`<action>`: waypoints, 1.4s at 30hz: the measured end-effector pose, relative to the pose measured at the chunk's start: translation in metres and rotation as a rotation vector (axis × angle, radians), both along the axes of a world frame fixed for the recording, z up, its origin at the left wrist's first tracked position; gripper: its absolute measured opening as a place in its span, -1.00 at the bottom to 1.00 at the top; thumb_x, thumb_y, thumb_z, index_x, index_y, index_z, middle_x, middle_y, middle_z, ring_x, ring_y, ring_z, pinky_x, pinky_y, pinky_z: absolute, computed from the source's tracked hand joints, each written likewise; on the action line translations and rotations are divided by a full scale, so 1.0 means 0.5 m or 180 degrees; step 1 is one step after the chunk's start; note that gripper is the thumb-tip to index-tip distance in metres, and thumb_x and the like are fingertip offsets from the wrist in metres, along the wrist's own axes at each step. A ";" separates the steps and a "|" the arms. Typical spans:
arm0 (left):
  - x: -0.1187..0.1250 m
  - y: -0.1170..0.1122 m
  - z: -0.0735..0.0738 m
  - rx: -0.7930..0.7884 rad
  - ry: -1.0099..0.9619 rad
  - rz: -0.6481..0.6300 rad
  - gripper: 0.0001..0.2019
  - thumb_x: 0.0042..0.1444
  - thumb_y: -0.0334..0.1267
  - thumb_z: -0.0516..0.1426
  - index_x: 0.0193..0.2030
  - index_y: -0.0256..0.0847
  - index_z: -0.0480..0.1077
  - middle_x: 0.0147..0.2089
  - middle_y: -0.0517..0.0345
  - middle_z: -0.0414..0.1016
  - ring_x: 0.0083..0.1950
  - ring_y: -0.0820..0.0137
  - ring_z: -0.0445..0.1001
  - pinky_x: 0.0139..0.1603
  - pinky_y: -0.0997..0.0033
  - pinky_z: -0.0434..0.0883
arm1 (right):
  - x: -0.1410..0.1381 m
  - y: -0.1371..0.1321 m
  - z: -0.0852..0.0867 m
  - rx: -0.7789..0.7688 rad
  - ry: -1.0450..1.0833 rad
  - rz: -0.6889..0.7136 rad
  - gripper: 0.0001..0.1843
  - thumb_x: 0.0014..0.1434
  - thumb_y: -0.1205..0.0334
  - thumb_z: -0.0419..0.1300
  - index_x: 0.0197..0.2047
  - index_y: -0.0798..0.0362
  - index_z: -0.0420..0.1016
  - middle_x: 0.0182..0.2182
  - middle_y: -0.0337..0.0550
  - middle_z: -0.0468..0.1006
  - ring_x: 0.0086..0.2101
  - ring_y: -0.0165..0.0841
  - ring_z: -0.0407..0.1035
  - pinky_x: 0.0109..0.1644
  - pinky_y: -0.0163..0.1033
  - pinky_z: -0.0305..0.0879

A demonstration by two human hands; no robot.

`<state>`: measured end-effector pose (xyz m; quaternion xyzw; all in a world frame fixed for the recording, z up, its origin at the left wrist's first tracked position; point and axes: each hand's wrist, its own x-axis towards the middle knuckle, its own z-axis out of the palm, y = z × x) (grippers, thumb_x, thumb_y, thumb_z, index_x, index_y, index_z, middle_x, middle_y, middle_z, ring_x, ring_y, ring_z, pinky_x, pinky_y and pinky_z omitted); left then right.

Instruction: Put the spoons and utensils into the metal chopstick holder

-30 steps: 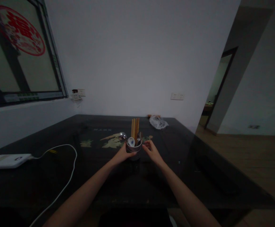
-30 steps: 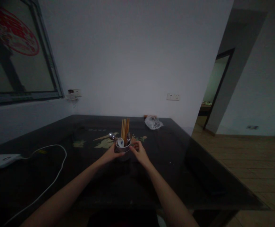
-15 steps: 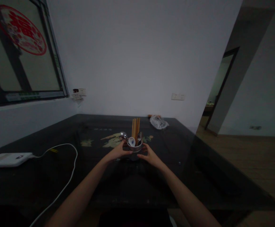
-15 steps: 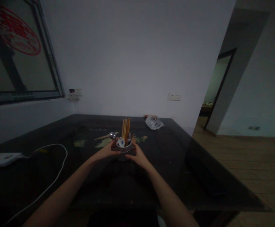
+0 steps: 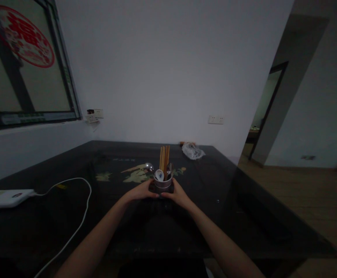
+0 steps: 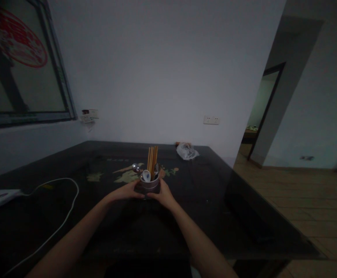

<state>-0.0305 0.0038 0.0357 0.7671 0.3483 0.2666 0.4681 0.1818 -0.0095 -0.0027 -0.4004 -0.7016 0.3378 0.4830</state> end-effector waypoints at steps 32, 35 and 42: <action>0.018 0.016 -0.038 -0.0412 -0.0482 -0.0189 -0.33 -0.20 -0.31 0.35 0.11 -0.27 0.29 0.19 -0.16 0.35 0.18 0.12 0.35 0.26 -0.03 0.18 | -0.013 -0.014 0.001 -0.0239 -0.0064 -0.0263 -0.31 -0.17 0.21 0.41 0.03 0.06 0.27 0.00 0.00 0.47 0.02 -0.15 0.36 0.11 -0.02 0.26; 0.034 0.016 -0.049 -0.0565 -0.0704 -0.0239 -0.32 -0.23 -0.32 0.38 0.10 -0.28 0.30 0.21 -0.19 0.33 0.23 0.10 0.31 0.28 -0.05 0.13 | 0.002 -0.010 0.001 -0.0346 -0.0076 -0.0277 -0.31 -0.18 0.20 0.41 0.02 0.08 0.27 -0.02 0.01 0.48 0.01 -0.15 0.37 0.10 -0.01 0.27; 0.084 0.006 -0.043 -0.0558 -0.0859 -0.0526 -0.30 -0.23 -0.37 0.38 0.13 -0.25 0.30 0.25 -0.18 0.29 0.27 0.06 0.25 0.30 -0.06 0.10 | 0.064 -0.005 0.018 -0.0445 -0.0325 -0.0349 -0.28 -0.23 0.22 0.44 0.03 0.10 0.33 -0.02 0.01 0.50 0.00 -0.11 0.38 0.10 0.03 0.26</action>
